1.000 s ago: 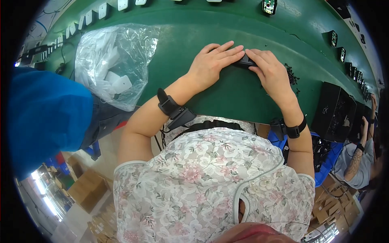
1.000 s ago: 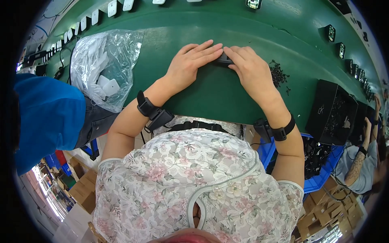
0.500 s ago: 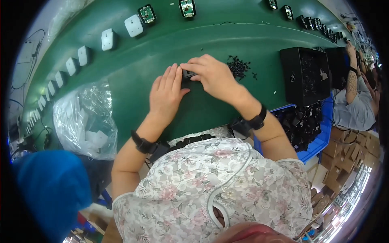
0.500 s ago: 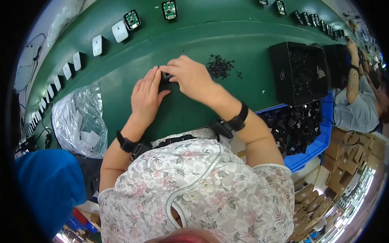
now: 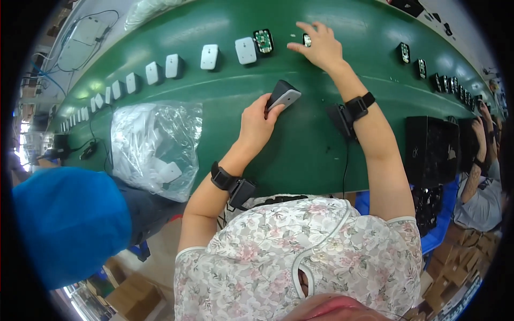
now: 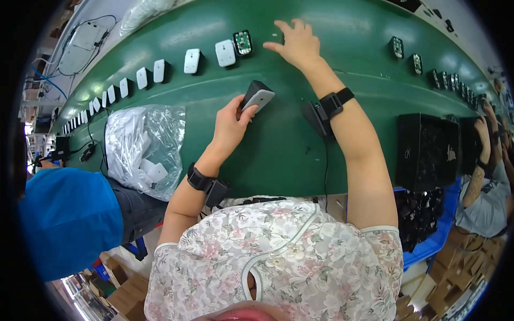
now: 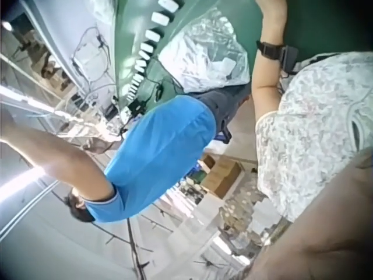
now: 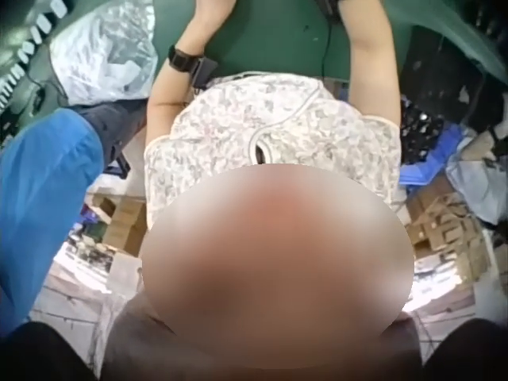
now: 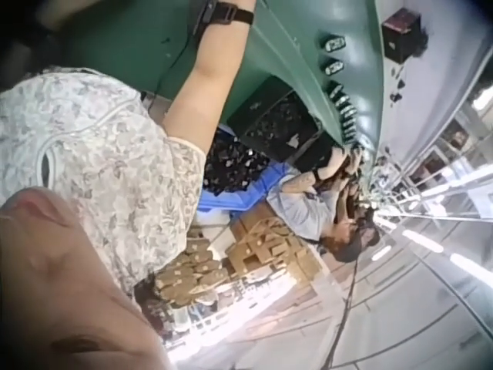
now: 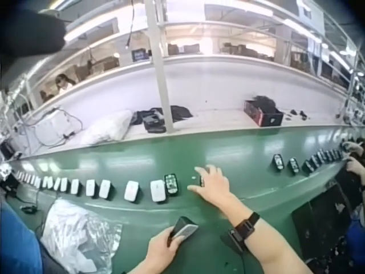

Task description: The person assembles electronic devices by picking up a white plastic base, inserting a small black component, and pressing a black housing over the assembly. The completed unit is then placed on the green workbench alongside other devices.

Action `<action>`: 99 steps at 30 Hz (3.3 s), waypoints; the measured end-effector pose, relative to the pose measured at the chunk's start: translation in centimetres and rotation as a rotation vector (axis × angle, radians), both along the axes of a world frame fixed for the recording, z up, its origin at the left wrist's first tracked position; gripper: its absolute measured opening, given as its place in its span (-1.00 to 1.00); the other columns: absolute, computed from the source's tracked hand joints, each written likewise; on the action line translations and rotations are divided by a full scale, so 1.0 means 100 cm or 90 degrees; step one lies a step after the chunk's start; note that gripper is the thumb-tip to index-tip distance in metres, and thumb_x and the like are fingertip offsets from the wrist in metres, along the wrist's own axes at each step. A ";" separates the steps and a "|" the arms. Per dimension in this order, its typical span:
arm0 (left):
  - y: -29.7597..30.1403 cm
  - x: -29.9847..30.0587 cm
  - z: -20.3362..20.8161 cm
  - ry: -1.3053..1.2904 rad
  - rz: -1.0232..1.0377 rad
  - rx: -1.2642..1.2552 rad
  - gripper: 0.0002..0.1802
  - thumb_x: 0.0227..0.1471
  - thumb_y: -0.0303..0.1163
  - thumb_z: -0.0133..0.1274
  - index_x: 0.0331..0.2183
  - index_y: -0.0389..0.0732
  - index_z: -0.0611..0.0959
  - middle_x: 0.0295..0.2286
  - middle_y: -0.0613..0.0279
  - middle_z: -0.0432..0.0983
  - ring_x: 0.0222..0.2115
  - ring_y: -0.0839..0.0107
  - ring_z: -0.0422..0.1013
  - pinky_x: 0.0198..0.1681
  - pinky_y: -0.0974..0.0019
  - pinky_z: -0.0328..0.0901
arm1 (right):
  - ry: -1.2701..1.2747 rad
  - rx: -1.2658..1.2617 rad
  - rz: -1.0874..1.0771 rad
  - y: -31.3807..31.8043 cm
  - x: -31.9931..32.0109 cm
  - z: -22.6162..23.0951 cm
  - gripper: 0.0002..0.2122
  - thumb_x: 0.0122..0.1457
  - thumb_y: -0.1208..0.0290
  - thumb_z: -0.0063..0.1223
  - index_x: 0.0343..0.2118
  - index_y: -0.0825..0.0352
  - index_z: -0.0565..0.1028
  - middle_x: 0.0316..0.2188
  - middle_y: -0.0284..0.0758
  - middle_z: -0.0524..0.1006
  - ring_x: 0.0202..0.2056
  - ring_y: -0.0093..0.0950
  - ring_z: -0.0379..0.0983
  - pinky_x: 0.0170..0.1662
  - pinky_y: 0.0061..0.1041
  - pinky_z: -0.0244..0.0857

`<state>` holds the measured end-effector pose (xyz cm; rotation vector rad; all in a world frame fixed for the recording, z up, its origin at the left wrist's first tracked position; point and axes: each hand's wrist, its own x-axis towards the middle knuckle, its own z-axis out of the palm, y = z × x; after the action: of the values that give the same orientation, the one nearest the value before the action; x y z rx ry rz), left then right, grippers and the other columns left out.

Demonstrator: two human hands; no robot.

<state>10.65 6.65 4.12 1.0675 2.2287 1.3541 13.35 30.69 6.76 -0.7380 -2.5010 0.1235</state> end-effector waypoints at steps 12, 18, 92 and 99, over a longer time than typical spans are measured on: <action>0.114 -0.081 -0.018 -0.440 0.009 0.069 -0.62 0.20 -0.24 -0.08 -0.29 -0.46 0.45 -0.44 -0.06 0.57 -0.56 0.37 0.51 -0.54 0.45 0.42 | -0.081 -0.185 -0.082 0.025 -0.006 -0.018 -0.60 -0.10 0.33 0.14 -0.12 0.25 0.46 -0.17 -0.08 0.41 -0.08 -0.10 0.32 -0.09 -0.16 0.31; 0.153 -0.080 -0.012 -0.521 -0.040 -0.063 -0.54 0.21 -0.17 -0.11 -0.28 -0.51 0.46 -0.45 -0.10 0.57 -0.59 0.39 0.46 -0.60 0.50 0.34 | -0.067 -0.179 -0.064 0.040 0.030 -0.013 -0.46 -0.10 0.08 0.26 -0.05 0.20 0.41 -0.09 -0.13 0.36 -0.01 -0.17 0.26 -0.01 -0.20 0.20; 0.092 0.006 0.006 0.265 -0.179 0.108 -0.71 0.04 -0.46 0.06 -0.14 -0.24 0.52 -0.22 0.10 0.43 -0.19 0.22 0.38 -0.23 0.29 0.33 | 0.216 -0.232 -0.393 0.020 0.426 0.057 -0.35 0.00 0.42 0.24 0.18 0.32 0.23 0.06 -0.15 0.37 0.02 -0.36 0.34 0.06 -0.46 0.20; 0.145 -0.010 0.012 0.416 -0.113 0.031 -0.58 -0.03 -0.36 0.13 -0.09 -0.23 0.48 -0.11 -0.04 0.36 -0.07 0.02 0.28 -0.03 0.16 0.24 | 0.240 -0.207 -0.417 0.017 0.411 0.048 -0.37 0.04 0.44 0.23 0.19 0.24 0.22 -0.01 -0.24 0.41 -0.10 -0.49 0.38 -0.12 -0.58 0.24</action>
<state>9.67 21.11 5.31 1.8921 2.4395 1.0885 54.40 32.44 11.58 -1.4737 -1.8000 0.3948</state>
